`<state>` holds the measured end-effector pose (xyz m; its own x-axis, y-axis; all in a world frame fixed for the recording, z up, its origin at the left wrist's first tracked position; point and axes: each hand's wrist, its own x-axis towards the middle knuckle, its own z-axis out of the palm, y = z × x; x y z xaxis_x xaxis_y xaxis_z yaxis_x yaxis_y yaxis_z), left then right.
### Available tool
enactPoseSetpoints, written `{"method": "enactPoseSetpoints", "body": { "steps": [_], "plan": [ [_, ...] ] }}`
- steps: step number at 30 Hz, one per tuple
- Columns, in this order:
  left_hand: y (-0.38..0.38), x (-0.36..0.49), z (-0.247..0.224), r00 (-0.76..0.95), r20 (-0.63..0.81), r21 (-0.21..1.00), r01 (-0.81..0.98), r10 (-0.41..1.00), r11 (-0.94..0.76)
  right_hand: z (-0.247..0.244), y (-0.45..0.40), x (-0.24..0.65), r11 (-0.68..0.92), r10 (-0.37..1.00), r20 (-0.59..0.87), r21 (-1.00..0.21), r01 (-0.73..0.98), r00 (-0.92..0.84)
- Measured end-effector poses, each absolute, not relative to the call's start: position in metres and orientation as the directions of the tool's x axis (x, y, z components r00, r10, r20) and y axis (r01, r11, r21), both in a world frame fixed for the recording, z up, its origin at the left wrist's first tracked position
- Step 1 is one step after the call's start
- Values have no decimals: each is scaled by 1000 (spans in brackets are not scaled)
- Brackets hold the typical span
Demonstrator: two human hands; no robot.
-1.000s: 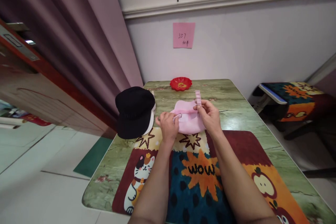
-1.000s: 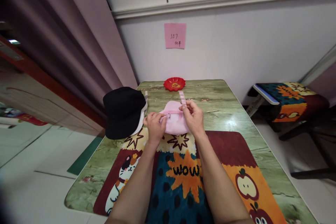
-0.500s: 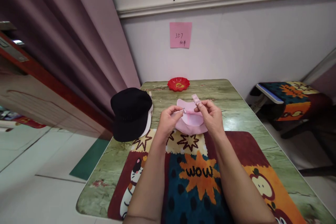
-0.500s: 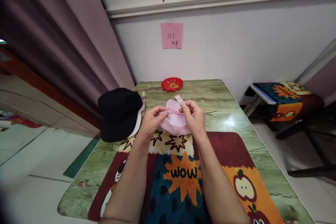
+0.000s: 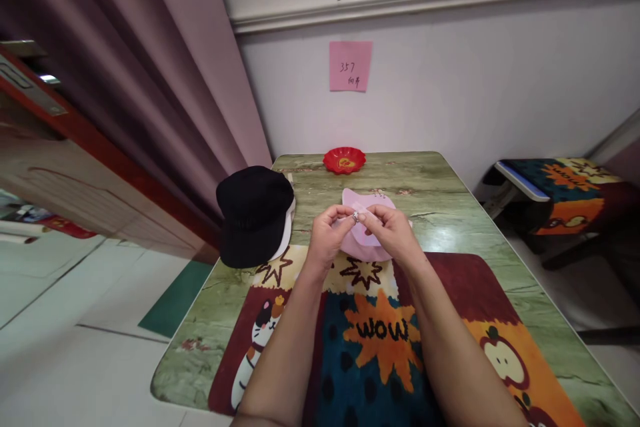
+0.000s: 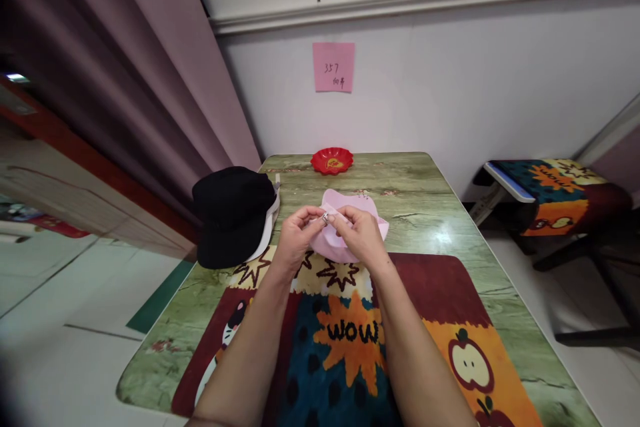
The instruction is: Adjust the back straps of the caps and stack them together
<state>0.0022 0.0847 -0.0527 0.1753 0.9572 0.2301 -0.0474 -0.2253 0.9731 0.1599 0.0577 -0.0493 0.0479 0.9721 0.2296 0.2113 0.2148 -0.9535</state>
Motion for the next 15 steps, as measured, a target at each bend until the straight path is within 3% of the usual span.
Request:
{"method": "enactPoseSetpoints", "body": {
  "steps": [3, 7, 10, 15],
  "plan": [
    [81, 4, -48, 159, 364, 897, 204, 918, -391, -50, 58, 160, 194, 969, 221, -958, 213, 109],
    [75, 7, -41, 218, 544, 607, 566, 811, -559, -50, 59, 158, 196, 956, 222, -969, 148, 192],
    [73, 8, -40, 248, 613, 497, 616, 750, -611, -48, 58, 156, 201, 959, 212, -977, 75, 189],
    [72, 8, -41, 265, 668, 444, 609, 696, -658, -46, 57, 153, 208, 959, 225, -972, 112, 171]
  ]
}}
